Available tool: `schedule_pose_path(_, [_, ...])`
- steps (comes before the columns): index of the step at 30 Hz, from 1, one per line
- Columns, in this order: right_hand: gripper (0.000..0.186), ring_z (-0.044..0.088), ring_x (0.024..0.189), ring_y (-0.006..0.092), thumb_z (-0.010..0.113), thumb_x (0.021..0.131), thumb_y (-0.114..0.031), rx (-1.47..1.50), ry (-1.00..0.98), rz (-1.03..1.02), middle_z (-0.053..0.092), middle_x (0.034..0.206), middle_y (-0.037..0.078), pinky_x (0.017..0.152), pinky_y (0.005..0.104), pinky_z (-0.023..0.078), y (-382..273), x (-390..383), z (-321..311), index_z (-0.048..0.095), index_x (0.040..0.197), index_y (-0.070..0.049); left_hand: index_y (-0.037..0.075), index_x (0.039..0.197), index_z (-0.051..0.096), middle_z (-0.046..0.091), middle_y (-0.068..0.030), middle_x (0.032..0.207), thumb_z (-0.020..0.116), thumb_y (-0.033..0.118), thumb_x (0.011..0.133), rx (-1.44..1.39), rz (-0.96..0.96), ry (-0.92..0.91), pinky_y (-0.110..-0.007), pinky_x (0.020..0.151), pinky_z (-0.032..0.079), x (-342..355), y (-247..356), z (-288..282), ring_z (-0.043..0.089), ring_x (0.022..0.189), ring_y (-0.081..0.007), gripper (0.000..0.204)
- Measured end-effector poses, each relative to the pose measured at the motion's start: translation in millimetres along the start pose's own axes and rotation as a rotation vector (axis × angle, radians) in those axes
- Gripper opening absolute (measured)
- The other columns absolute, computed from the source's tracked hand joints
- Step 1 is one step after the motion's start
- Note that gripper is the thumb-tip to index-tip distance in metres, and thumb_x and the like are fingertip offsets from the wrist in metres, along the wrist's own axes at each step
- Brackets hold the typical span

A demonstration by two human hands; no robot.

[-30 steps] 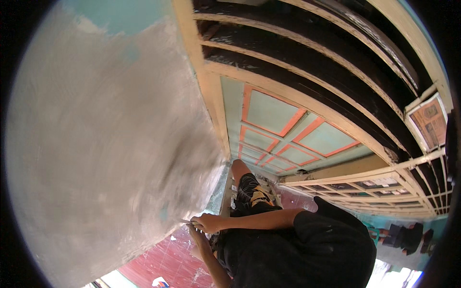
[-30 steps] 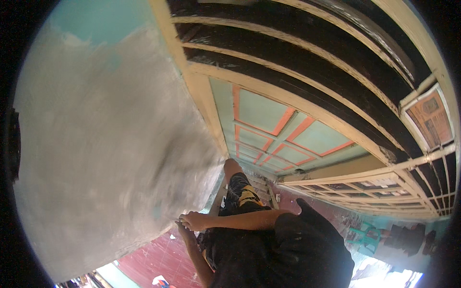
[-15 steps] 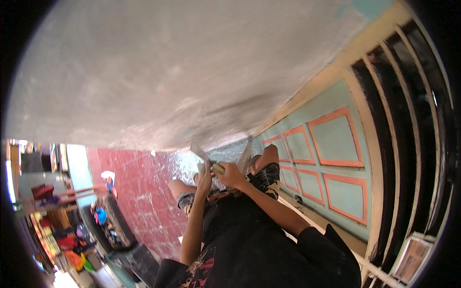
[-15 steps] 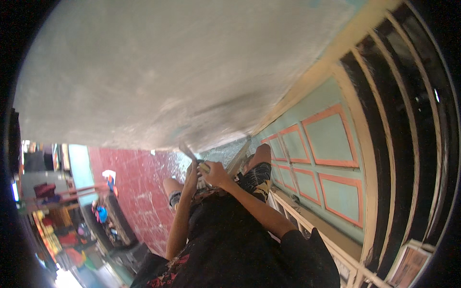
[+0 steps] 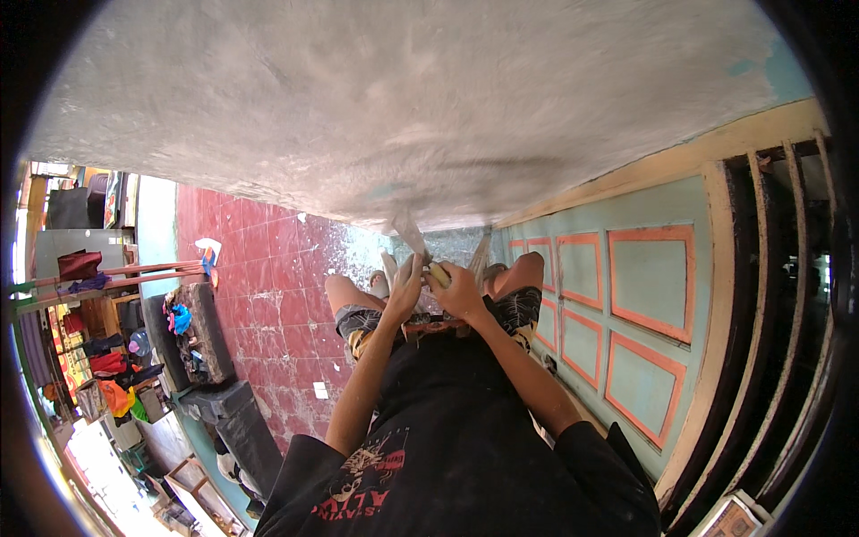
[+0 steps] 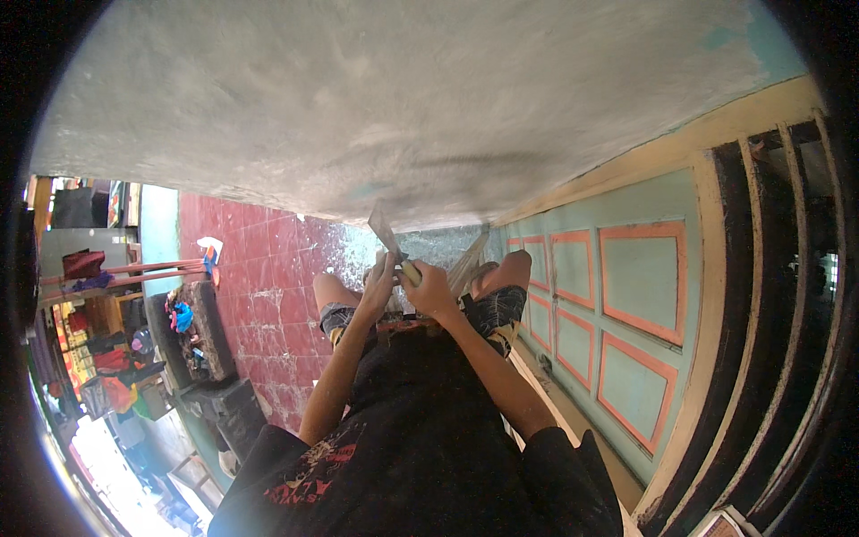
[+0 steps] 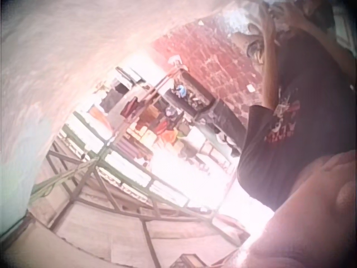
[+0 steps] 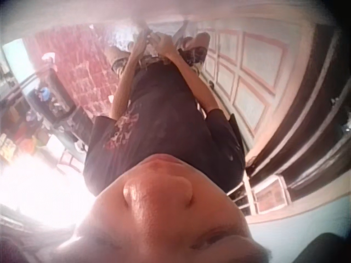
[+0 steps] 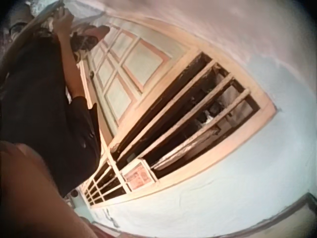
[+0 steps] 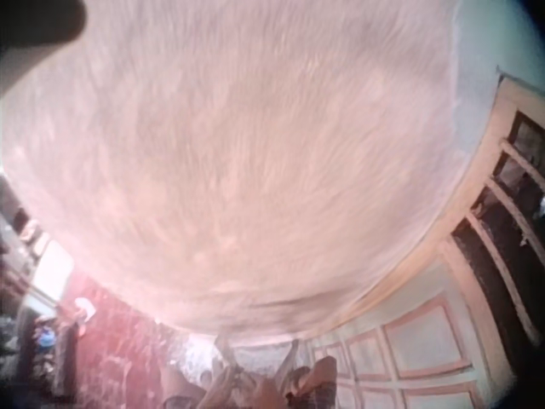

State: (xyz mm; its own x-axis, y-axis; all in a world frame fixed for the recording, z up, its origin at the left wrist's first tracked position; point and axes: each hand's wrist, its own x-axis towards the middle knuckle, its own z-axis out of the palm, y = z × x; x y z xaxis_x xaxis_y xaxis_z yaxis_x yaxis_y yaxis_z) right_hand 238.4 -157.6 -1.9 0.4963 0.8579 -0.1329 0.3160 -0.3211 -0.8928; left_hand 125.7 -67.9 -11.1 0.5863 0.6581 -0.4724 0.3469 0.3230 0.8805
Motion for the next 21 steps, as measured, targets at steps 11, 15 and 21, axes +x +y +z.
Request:
schedule_pose_path(11, [0.051, 0.046, 0.047, 0.0078, 0.046, 0.102, -0.020, 0.887, -0.219, 0.204, 0.061, 0.077, 0.007, 0.042, 0.0235, 0.037, -30, -11, -26, 0.027, 0.148, -0.011, -0.007, 0.106, 0.062, 0.068, -0.0097, 0.092, 0.049, 0.027, 0.101, -0.130, 0.239, 0.028, -0.030, 0.072, 0.046, 23, 62, 11, 0.058, 0.082, -0.0122, 0.037])
schedule_pose_path(15, [0.059, 0.046, 0.048, 0.0083, 0.047, 0.101, -0.018, 0.973, -0.183, -0.011, 0.061, 0.083, 0.010, 0.044, 0.0228, 0.038, -76, -5, -48, 0.018, 0.152, -0.012, -0.008, 0.104, 0.064, 0.069, -0.0109, 0.093, 0.051, 0.027, 0.101, -0.205, 0.408, -0.003, -0.029, 0.073, 0.047, 15, 143, 16, 0.059, 0.084, -0.0115, 0.037])
schedule_pose_path(21, [0.062, 0.045, 0.055, 0.0070, 0.050, 0.099, -0.013, 0.801, -0.157, -0.171, 0.054, 0.081, 0.005, 0.048, 0.0219, 0.038, -127, 19, -72, 0.018, 0.152, -0.010, -0.008, 0.103, 0.063, 0.066, -0.0086, 0.087, 0.051, 0.023, 0.101, -0.107, 0.640, -0.019, -0.028, 0.074, 0.048, 18, 224, -2, 0.058, 0.082, -0.0117, 0.033])
